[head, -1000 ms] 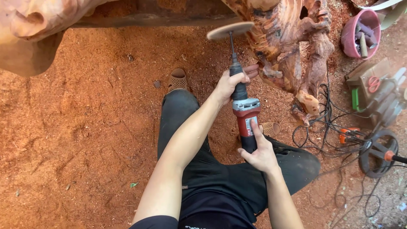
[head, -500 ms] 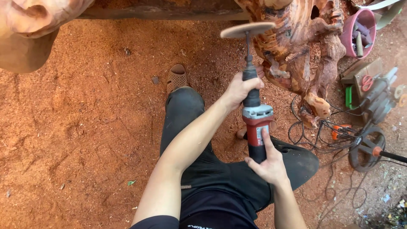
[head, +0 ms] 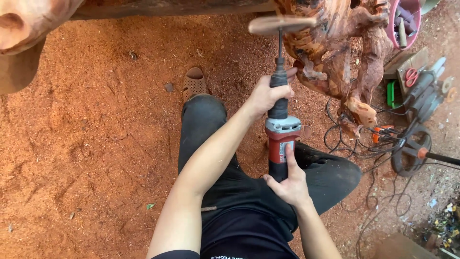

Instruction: Sanding a large wooden sculpture using an angle grinder with a sanding disc attachment.

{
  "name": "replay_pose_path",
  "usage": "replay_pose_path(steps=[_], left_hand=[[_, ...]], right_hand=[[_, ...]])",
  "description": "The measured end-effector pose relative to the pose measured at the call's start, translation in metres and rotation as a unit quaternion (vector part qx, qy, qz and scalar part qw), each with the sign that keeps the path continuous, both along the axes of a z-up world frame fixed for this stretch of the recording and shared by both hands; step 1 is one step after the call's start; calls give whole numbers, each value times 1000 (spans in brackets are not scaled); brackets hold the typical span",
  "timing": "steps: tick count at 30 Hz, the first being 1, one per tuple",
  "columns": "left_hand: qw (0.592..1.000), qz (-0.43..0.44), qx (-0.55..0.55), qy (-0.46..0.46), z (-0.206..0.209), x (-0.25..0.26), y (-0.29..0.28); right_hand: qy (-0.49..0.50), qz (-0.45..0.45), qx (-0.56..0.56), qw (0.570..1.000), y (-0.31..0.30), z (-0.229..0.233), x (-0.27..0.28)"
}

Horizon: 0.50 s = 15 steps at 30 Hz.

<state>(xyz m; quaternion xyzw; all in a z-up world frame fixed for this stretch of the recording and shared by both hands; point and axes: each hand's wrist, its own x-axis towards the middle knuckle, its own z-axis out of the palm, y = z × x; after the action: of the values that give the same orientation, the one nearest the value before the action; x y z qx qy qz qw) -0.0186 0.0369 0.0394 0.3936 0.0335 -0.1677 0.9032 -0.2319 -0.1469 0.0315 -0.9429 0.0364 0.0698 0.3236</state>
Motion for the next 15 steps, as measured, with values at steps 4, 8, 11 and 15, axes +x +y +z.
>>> replay_pose_path(steps=[4,8,11,15], left_hand=[[999,-7,40,-1,-41,11,-12],[998,35,50,24,-72,8,-20],[997,65,-32,36,-23,-3,0],[993,32,-105,35,-6,-7,3]], right_hand=[[-23,7,22,999,6,-10,3],[13,34,88,995,4,-5,24],[49,91,179,978,-6,0,35],[-47,112,306,944,10,-15,70]])
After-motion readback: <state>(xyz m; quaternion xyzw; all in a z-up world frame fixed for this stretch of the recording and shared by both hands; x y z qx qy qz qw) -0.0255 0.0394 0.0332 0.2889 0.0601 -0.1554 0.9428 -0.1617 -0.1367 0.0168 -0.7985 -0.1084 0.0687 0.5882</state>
